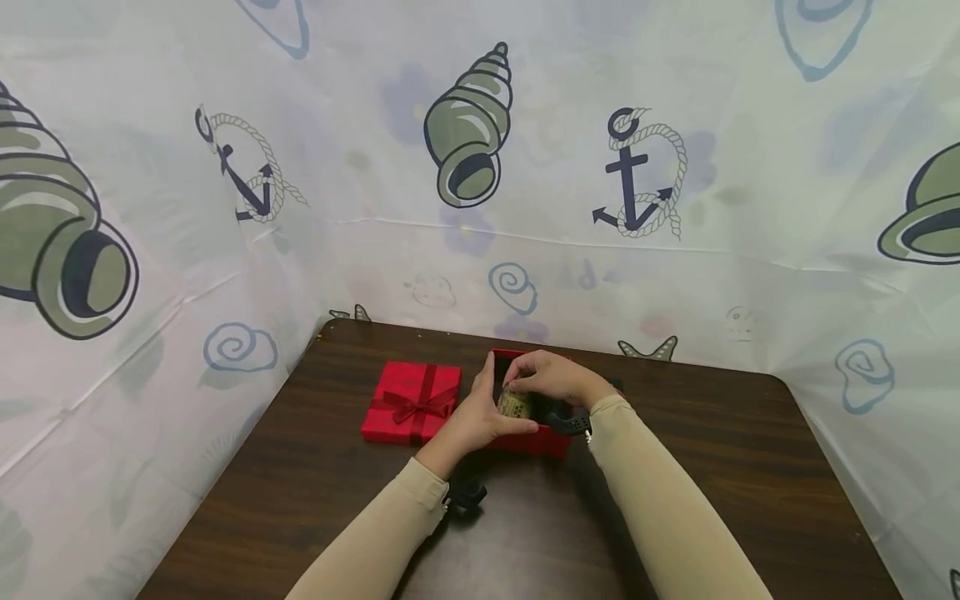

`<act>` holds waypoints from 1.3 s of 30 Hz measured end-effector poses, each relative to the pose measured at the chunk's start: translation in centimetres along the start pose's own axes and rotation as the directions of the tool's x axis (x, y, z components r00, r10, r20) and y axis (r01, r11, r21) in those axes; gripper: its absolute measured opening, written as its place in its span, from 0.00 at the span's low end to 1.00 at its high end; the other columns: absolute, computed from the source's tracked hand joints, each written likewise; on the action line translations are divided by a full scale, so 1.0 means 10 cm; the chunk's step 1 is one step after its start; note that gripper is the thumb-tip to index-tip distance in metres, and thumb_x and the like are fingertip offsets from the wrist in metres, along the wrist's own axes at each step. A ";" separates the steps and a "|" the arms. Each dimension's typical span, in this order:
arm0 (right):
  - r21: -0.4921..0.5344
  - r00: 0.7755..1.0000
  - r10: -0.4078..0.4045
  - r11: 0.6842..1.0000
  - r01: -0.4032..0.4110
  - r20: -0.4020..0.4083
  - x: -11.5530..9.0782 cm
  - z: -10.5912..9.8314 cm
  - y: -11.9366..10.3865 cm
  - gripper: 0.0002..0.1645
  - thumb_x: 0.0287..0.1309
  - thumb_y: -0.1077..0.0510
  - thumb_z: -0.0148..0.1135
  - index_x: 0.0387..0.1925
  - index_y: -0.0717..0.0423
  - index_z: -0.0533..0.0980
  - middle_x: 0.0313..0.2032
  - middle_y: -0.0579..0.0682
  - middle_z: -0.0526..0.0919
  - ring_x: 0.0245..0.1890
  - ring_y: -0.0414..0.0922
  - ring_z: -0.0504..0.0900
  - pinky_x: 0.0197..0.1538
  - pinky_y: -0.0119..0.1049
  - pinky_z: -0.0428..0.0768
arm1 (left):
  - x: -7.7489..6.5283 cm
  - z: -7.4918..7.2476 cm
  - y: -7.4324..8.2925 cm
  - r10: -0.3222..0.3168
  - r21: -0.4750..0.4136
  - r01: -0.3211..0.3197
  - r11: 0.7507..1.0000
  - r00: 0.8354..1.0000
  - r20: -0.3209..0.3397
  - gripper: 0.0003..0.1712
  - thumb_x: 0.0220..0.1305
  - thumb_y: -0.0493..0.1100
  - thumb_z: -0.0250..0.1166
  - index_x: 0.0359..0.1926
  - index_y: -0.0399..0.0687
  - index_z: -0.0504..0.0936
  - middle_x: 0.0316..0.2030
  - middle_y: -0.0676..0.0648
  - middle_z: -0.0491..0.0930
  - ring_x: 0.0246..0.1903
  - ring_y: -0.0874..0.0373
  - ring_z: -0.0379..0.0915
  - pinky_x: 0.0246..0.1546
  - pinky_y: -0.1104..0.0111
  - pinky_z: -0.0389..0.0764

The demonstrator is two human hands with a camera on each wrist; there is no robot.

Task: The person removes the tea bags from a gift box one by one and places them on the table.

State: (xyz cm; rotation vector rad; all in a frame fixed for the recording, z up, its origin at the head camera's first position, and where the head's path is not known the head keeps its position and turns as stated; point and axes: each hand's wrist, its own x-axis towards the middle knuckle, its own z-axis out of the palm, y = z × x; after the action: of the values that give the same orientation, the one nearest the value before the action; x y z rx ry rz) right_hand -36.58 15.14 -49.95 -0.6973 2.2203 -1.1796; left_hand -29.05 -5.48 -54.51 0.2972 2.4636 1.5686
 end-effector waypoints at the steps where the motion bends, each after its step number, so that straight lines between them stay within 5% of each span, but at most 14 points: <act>1: 0.003 1.000 -0.010 1.000 0.010 -0.013 0.00 0.00 0.00 0.07 0.79 0.54 0.63 0.48 0.49 0.85 0.41 0.48 0.87 0.43 0.46 0.80 0.52 0.40 0.80 | 0.01 0.00 0.00 -0.001 0.003 0.001 1.000 1.000 -0.002 0.86 0.51 0.63 0.87 0.89 0.66 0.29 0.89 0.40 0.41 0.82 0.33 0.55 0.75 0.36 0.72; 9: 0.036 0.996 -0.059 0.997 0.061 -0.060 0.00 0.01 -0.02 0.11 0.82 0.50 0.60 0.56 0.50 0.79 0.42 0.50 0.87 0.39 0.47 0.79 0.47 0.39 0.79 | 0.03 -0.03 -0.05 0.010 -0.017 -0.010 1.000 1.000 -0.014 0.86 0.50 0.64 0.87 0.89 0.67 0.29 0.88 0.41 0.43 0.78 0.36 0.60 0.74 0.40 0.74; 15: 0.151 0.994 -0.102 0.983 0.108 -0.045 -0.02 0.01 0.02 0.18 0.77 0.56 0.67 0.62 0.54 0.80 0.44 0.53 0.87 0.43 0.47 0.83 0.50 0.35 0.85 | 0.01 -0.03 -0.05 0.006 -0.024 -0.006 1.000 1.000 -0.002 0.86 0.49 0.64 0.87 0.90 0.66 0.30 0.88 0.41 0.44 0.79 0.35 0.58 0.75 0.39 0.73; 25: 0.207 0.990 -0.116 0.969 0.132 -0.086 -0.07 0.00 0.02 0.11 0.71 0.55 0.74 0.48 0.57 0.83 0.39 0.50 0.86 0.41 0.46 0.83 0.47 0.36 0.87 | 0.04 -0.01 -0.01 0.002 0.015 -0.002 1.000 1.000 -0.015 0.84 0.52 0.61 0.86 0.89 0.68 0.30 0.87 0.41 0.45 0.79 0.36 0.59 0.74 0.38 0.74; 39: 0.211 0.972 -0.114 0.965 0.157 -0.203 -0.13 0.05 0.09 0.18 0.72 0.49 0.74 0.55 0.50 0.80 0.47 0.53 0.83 0.39 0.50 0.80 0.32 0.37 0.80 | 0.02 0.00 0.01 0.007 0.011 -0.007 1.000 1.000 -0.010 0.88 0.47 0.67 0.87 0.90 0.64 0.30 0.88 0.40 0.44 0.81 0.35 0.57 0.76 0.37 0.70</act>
State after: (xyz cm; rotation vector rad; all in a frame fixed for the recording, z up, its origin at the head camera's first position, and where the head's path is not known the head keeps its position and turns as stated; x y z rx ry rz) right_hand -35.52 16.10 -50.65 -0.6763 2.1686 -1.5990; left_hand -29.24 -5.36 -54.45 0.3006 2.4821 1.5630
